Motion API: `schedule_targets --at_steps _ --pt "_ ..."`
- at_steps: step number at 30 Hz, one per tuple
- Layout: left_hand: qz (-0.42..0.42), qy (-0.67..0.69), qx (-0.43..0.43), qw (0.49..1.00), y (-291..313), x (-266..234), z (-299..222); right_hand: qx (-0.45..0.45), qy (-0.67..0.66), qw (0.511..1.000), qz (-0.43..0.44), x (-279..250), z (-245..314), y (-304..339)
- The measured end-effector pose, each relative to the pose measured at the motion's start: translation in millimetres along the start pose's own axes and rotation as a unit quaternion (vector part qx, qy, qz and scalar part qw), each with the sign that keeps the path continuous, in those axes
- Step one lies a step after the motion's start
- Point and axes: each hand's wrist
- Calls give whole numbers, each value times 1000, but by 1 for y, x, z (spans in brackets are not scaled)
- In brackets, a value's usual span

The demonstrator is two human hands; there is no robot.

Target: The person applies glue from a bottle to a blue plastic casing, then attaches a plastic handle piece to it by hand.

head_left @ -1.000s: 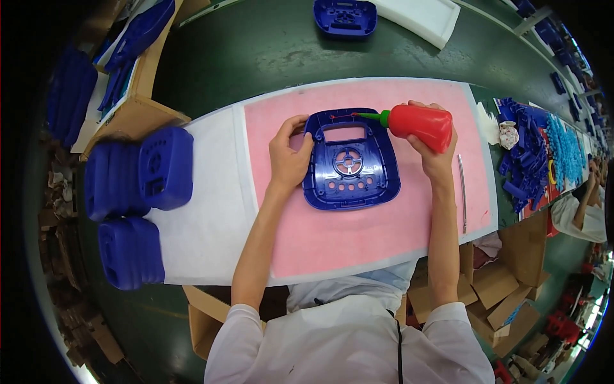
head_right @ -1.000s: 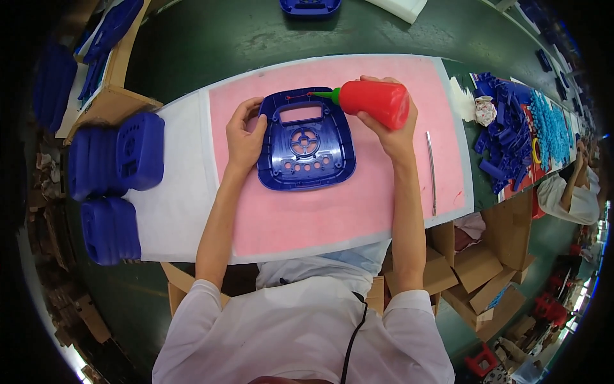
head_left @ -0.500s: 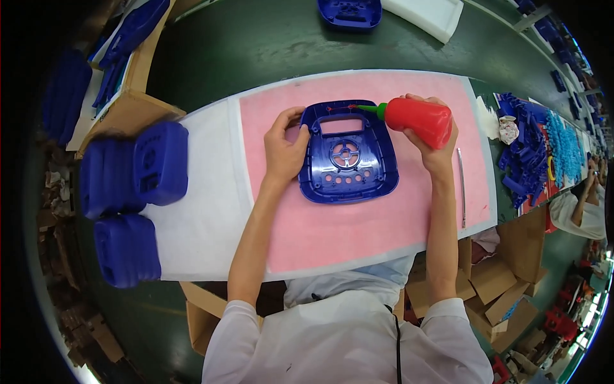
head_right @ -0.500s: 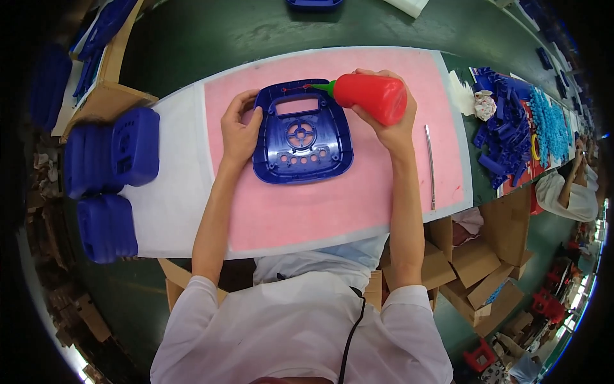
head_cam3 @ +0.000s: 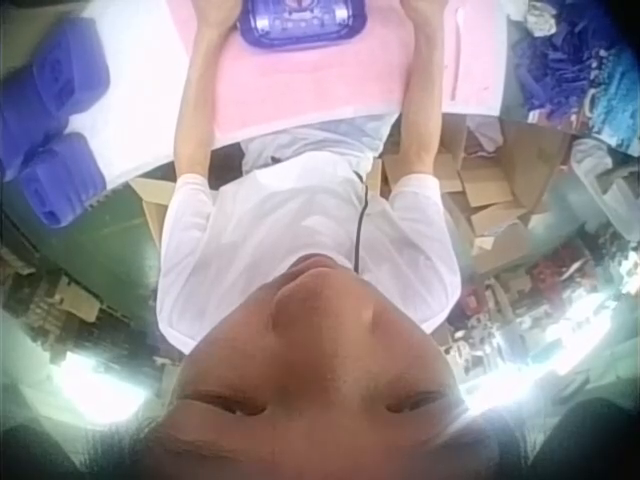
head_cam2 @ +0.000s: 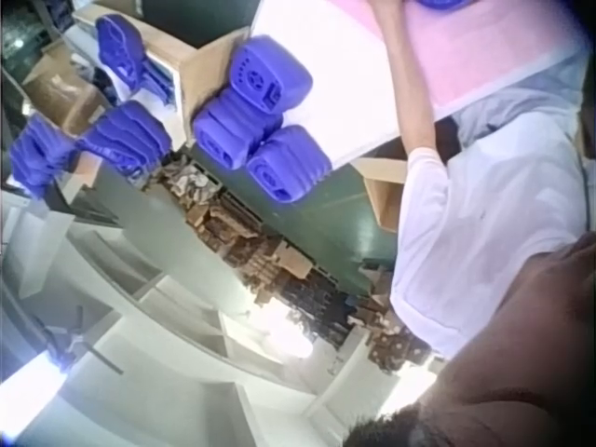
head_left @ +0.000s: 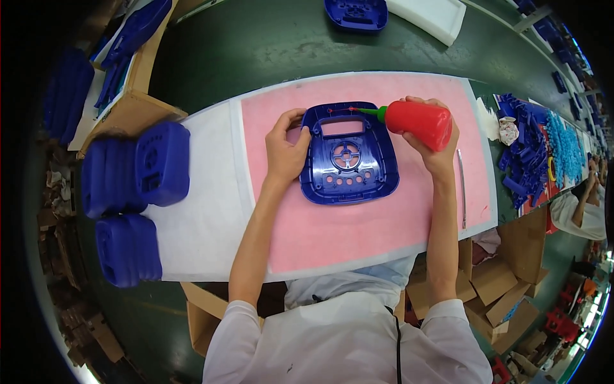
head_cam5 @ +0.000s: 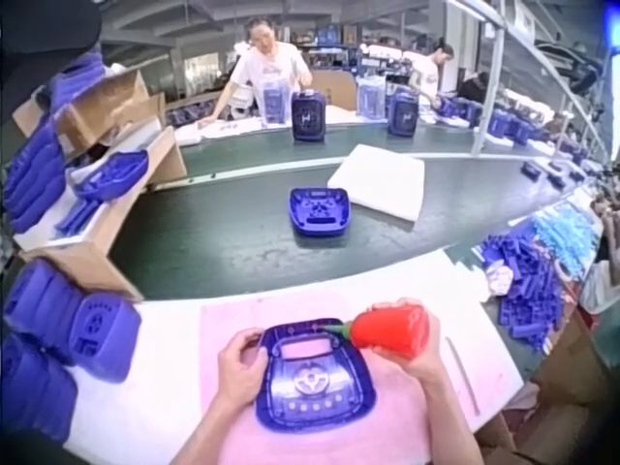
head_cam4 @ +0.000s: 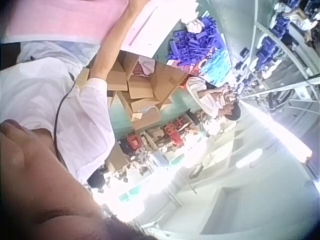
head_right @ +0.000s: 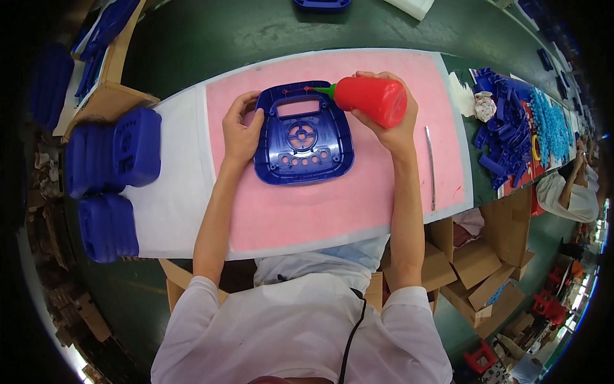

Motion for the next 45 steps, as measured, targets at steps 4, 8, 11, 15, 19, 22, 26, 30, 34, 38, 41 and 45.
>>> schedule_targets --at_steps 4,8,11,15,19,22,26,30,34,38,41,45 --pt "1 9 -1 1000 -1 2 -2 -5 46 999 12 1 5 -2" --pt "11 13 11 1000 -1 -2 0 -19 47 999 16 9 4 -1" --pt "31 49 38 998 -2 -4 2 -32 68 997 0 15 12 -6" --pt "28 43 19 998 -3 -4 2 -12 192 980 47 30 40 -35" --pt "21 33 3 999 -1 -3 2 0 245 961 126 45 55 -65" --pt "24 22 -5 999 3 -6 2 -20 239 959 153 38 60 -72" --pt "28 49 -8 998 1 -3 -2 -68 179 976 104 1 58 -72" --pt "28 37 8 999 0 -4 2 97 -104 990 10 -10 40 -63" --pt "31 45 18 998 0 -3 4 172 -379 894 -169 -26 31 -67" --pt "74 39 58 995 -1 -7 14 316 -543 776 46 -71 3 -63" --pt "92 23 40 995 -1 -15 8 395 -101 912 -41 -69 5 -50" --pt "132 42 21 990 -1 -11 14 399 369 838 39 -63 12 -32"
Point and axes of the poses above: each hand's wrist, its own y-axis away from the middle knuckle, its own x-axis out of the palm, z = x × y, and after that the axes turned 2 degrees about -z, right-handed
